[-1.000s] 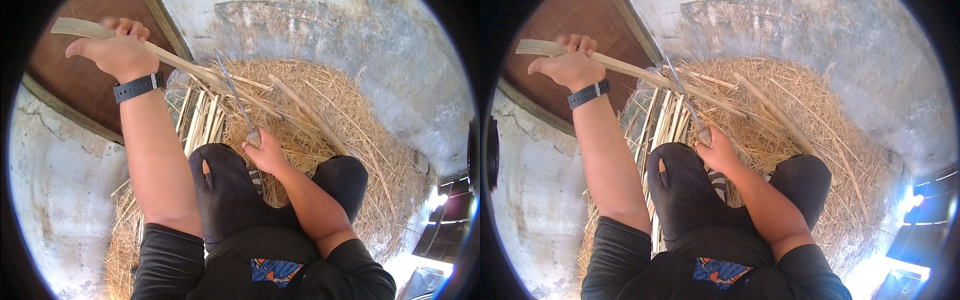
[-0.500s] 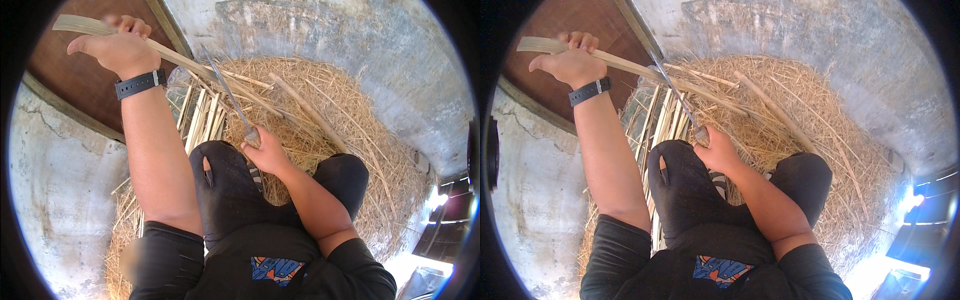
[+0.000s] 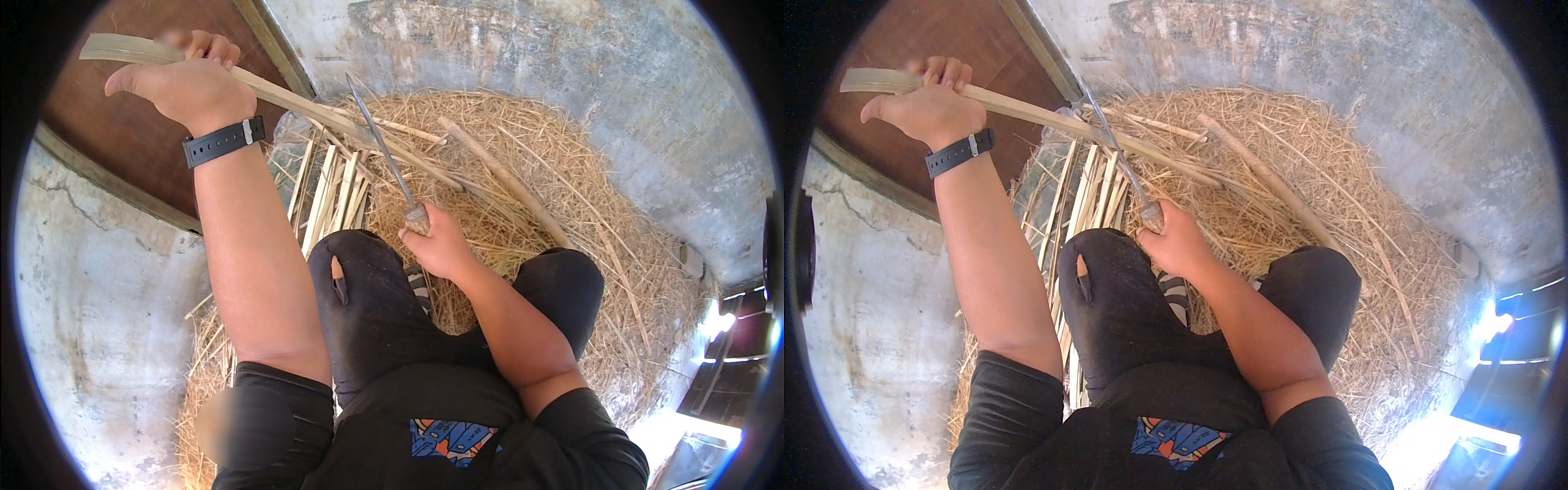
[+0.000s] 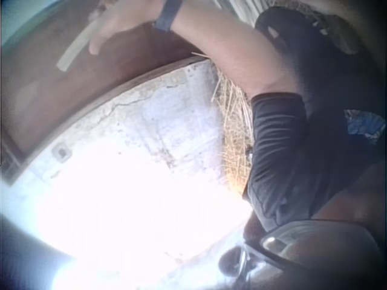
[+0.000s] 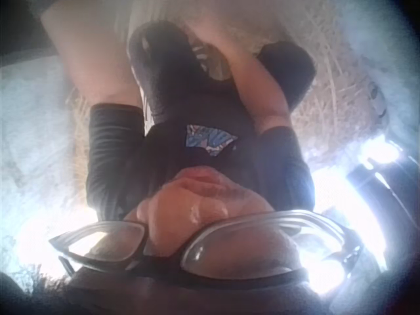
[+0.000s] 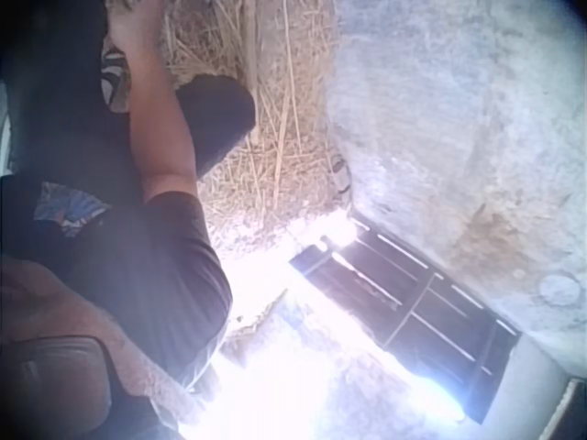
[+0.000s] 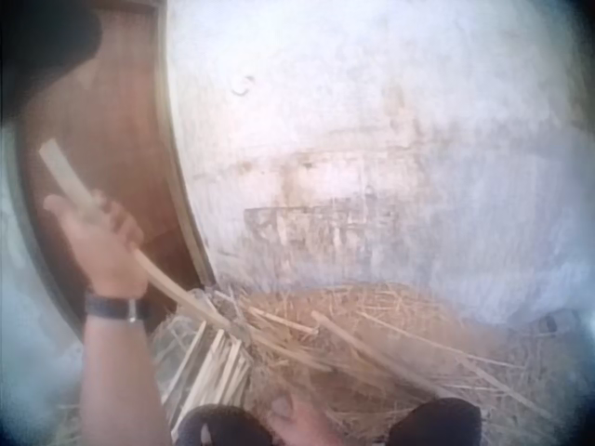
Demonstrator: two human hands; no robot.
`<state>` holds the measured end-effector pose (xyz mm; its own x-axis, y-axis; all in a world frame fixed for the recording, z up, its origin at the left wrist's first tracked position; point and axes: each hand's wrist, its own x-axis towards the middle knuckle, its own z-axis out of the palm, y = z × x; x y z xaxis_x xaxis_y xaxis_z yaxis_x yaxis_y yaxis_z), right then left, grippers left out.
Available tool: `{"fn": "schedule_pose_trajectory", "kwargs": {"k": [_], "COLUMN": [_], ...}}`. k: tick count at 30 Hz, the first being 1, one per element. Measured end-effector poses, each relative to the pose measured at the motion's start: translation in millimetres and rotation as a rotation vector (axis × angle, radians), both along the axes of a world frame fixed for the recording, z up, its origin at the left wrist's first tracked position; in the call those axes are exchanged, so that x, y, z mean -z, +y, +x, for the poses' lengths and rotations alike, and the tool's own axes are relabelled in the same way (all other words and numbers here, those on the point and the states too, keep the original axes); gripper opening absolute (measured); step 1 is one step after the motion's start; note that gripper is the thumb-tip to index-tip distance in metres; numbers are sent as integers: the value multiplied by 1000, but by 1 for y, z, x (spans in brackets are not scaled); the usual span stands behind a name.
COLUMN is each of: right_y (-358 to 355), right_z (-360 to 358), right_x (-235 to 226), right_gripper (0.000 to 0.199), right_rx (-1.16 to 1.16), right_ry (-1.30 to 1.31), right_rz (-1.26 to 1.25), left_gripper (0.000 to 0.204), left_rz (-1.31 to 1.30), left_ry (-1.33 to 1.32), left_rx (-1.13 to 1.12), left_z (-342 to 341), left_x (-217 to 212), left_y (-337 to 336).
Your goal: The person sits on a straw-covered floor and uses a large knife to split long bamboo stalks into thin strips. They hold the stalk with one hand and repeatedly strike it with the knife to separate the fibers, then place the resulting strips into a pile.
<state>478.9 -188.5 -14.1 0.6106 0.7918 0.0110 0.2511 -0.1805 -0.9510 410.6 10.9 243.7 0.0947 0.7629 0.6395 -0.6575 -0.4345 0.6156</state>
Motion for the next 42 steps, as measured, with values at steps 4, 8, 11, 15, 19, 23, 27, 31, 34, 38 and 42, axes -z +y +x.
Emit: {"fn": "schedule_pose_trajectory", "kwargs": {"k": [4,8,11,15,19,23,27,31,34,38,42], "right_y": [3,1,1,0,-2,-4,-2,-2,-4,-4,-5], "right_z": [2,6,1,8,5,20,6,17,11,15,16], "right_x": [5,6,-2,-4,-3,2,-6,8,-10,-2,-3], "right_gripper": [33,33,33,35,34,36,37,38,37,36,37], "right_rx": [-4,-4,25,4,7,-3,8,18,-2,29,16], "right_ry": [-39,-37,-122,-63,-72,-63,-48,-76,-132,-78,-60], "right_rz": [1,-76,-2,-81,-74,-121,-27,-53,-49,-38,-27], "left_gripper": [81,80,79,75,72,71,70,70,71,72,73], "left_rz": [1,9,3,-29,-12,3,35,27,31,59,99], "left_ry": [-2,1,-1,1,20,-4,20,22,24,29,20], "left_rx": [26,13,30,18,1,61,47,67,96,153,315], "left_z": [-1,-2,-4,-4,-5,-3,-11,-6,-9,-7,-14], "left_x": [-1,1,0,0,-1,0,-1,-1,-1,0,0], "left_y": [1,1,2,-3,-3,1,2,-2,1,0,11]}}
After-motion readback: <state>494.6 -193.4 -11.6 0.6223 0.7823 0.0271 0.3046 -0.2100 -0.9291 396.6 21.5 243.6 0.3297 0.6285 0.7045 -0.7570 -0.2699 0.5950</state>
